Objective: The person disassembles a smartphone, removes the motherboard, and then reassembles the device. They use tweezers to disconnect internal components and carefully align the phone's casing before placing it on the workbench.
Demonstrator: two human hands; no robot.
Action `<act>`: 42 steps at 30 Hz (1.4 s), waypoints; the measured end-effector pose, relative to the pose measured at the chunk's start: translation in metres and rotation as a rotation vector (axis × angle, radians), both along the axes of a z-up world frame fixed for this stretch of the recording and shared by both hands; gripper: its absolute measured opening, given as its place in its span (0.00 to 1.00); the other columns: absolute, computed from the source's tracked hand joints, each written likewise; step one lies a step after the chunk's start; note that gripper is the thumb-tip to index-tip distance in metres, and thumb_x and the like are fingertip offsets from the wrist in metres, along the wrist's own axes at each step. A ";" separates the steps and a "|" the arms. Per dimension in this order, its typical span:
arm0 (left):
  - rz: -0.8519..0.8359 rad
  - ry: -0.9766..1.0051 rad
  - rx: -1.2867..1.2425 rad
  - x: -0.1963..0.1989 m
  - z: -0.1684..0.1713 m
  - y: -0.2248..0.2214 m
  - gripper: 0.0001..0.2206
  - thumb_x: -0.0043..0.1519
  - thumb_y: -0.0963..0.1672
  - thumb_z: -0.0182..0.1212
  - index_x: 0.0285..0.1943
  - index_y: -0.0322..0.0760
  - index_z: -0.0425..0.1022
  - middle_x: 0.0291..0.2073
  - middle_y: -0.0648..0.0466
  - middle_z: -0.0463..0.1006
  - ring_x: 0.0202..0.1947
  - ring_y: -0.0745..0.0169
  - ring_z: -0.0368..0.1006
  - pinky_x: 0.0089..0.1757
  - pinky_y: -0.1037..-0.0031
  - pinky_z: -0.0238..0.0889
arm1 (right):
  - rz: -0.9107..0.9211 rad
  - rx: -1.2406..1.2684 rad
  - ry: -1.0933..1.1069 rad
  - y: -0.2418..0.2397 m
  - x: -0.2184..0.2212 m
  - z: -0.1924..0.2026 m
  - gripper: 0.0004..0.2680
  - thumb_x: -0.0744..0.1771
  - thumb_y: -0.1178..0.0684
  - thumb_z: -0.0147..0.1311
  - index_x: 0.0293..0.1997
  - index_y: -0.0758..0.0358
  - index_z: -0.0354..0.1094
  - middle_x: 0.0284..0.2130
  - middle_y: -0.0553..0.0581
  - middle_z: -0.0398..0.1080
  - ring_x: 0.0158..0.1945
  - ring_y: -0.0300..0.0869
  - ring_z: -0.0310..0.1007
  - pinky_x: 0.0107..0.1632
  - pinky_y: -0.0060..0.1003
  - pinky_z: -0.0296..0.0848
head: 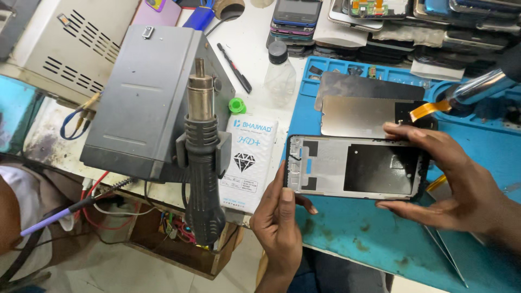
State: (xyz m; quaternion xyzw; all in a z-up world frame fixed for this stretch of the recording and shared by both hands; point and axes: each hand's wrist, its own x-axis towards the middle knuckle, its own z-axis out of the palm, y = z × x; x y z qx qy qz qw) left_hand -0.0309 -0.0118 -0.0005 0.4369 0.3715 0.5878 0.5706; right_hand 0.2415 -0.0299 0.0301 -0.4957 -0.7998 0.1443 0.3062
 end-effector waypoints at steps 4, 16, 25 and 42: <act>0.045 -0.092 -0.019 0.001 -0.006 -0.001 0.18 0.71 0.40 0.51 0.68 0.19 0.69 0.53 0.38 0.80 0.31 0.64 0.75 0.29 0.73 0.72 | -0.007 0.074 0.037 0.001 0.000 0.003 0.47 0.55 0.46 0.73 0.77 0.50 0.33 0.64 0.65 0.52 0.72 0.57 0.58 0.67 0.49 0.68; 0.116 -0.187 -0.147 0.002 -0.014 0.003 0.21 0.69 0.39 0.49 0.69 0.11 0.64 0.47 0.33 0.80 0.30 0.62 0.76 0.29 0.74 0.69 | 0.001 0.039 0.450 -0.001 -0.004 0.001 0.50 0.52 0.49 0.79 0.77 0.54 0.35 0.66 0.62 0.53 0.70 0.50 0.63 0.68 0.49 0.71; 0.103 -0.216 -0.166 0.002 -0.013 0.004 0.23 0.70 0.39 0.49 0.71 0.11 0.62 0.46 0.34 0.80 0.32 0.64 0.76 0.29 0.75 0.68 | 0.045 0.050 0.446 -0.001 -0.003 0.001 0.52 0.52 0.49 0.79 0.79 0.45 0.32 0.70 0.62 0.51 0.73 0.51 0.61 0.71 0.50 0.69; -0.133 -0.291 -0.113 -0.004 -0.003 0.010 0.40 0.58 0.40 0.49 0.83 0.19 0.43 0.59 0.29 0.72 0.45 0.55 0.76 0.36 0.72 0.71 | 0.063 -0.034 0.441 0.011 0.004 0.007 0.50 0.54 0.54 0.75 0.78 0.45 0.29 0.74 0.67 0.45 0.77 0.57 0.53 0.68 0.54 0.70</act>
